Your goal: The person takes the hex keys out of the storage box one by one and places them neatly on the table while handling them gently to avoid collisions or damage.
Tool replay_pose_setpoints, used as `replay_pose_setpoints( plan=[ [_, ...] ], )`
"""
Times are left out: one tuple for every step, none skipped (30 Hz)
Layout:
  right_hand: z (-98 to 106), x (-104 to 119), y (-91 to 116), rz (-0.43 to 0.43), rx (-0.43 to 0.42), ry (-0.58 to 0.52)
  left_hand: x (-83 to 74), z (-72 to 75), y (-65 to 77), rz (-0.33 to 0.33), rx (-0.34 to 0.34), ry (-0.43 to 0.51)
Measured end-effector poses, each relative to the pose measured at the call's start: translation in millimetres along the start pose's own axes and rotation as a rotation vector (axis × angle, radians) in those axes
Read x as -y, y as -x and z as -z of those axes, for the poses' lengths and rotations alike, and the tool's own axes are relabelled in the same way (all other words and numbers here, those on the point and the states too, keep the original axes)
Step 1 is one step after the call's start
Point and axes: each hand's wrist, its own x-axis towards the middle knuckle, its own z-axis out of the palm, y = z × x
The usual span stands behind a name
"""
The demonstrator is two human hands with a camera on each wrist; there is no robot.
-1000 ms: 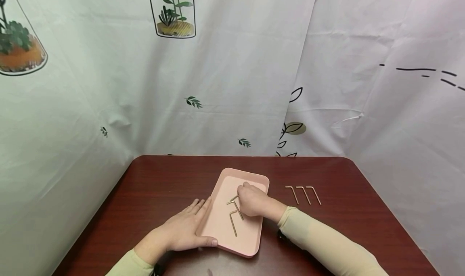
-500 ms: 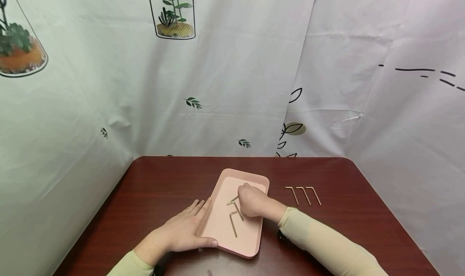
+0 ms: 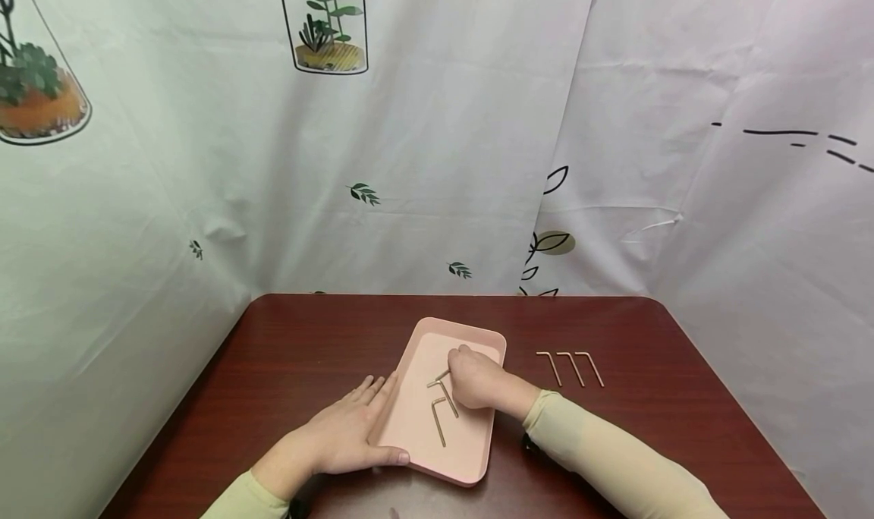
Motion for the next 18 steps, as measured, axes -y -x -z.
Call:
replay_pose_setpoints(
  plan=[
    [-2.6,-1.4,-1.2,-0.005,0.001,0.001,0.2,-0.1,0.0,-0.001,0.0,-0.001],
    [-4.4,-2.5,-2.1,-0.013,0.003,0.002,0.4,-0.1,0.0,-0.002,-0.001,-0.002],
    [-4.4,-2.3,-2.2,-0.02,0.006,0.001,0.6,-0.3,0.0,-0.003,-0.002,-0.001],
    [-4.1,-2.2,-2.0,-0.027,0.008,-0.007,0.9,-0.4,0.0,-0.004,-0.003,0.0],
    [-4.2,-2.2,-2.2,-0.033,0.005,-0.014,1.2,-0.6,-0.1,-0.004,-0.003,-0.001],
    [-4.5,-2.6,-2.4,-0.036,0.002,-0.019,1.4,-0.8,-0.1,-0.005,-0.003,-0.002],
    [-5.2,-3.3,-2.8,-0.039,0.0,-0.025,1.7,-1.0,-0.2,-0.005,-0.004,-0.002],
    [-6.2,-4.3,-3.2,-0.041,-0.004,-0.028,1.8,-1.2,-0.2,-0.005,-0.004,-0.003],
    [-6.7,-5.1,-3.6,-0.041,-0.007,-0.032,2.0,-1.5,-0.3,-0.005,-0.005,-0.003],
    [-7.5,-5.9,-3.9,-0.042,-0.01,-0.036,2.1,-1.7,-0.3,-0.005,-0.005,-0.003],
    [-8.1,-6.7,-4.3,-0.042,-0.013,-0.04,2.2,-1.8,-0.3,-0.005,-0.004,-0.003],
    [-8.9,-7.5,-4.6,-0.041,-0.015,-0.039,2.2,-1.9,-0.3,-0.006,-0.005,-0.001],
    [-9.1,-7.9,-4.4,-0.039,-0.018,-0.039,2.2,-1.9,-0.3,-0.007,-0.005,0.0],
    [-9.2,-8.2,-4.0,-0.037,-0.02,-0.039,2.1,-1.8,-0.3,-0.007,-0.005,0.002],
    [-9.7,-8.7,-4.0,-0.036,-0.023,-0.037,2.0,-1.8,-0.2,-0.007,-0.005,0.003],
    [-9.9,-9.0,-3.7,-0.034,-0.027,-0.037,1.8,-1.6,-0.2,-0.006,-0.005,0.004],
    [-9.7,-9.0,-3.4,-0.033,-0.029,-0.034,1.6,-1.5,-0.2,-0.006,-0.005,0.004],
    [-8.3,-8.4,-2.3,-0.032,-0.034,-0.032,1.5,-1.4,-0.1,-0.006,-0.005,0.005]
  ],
)
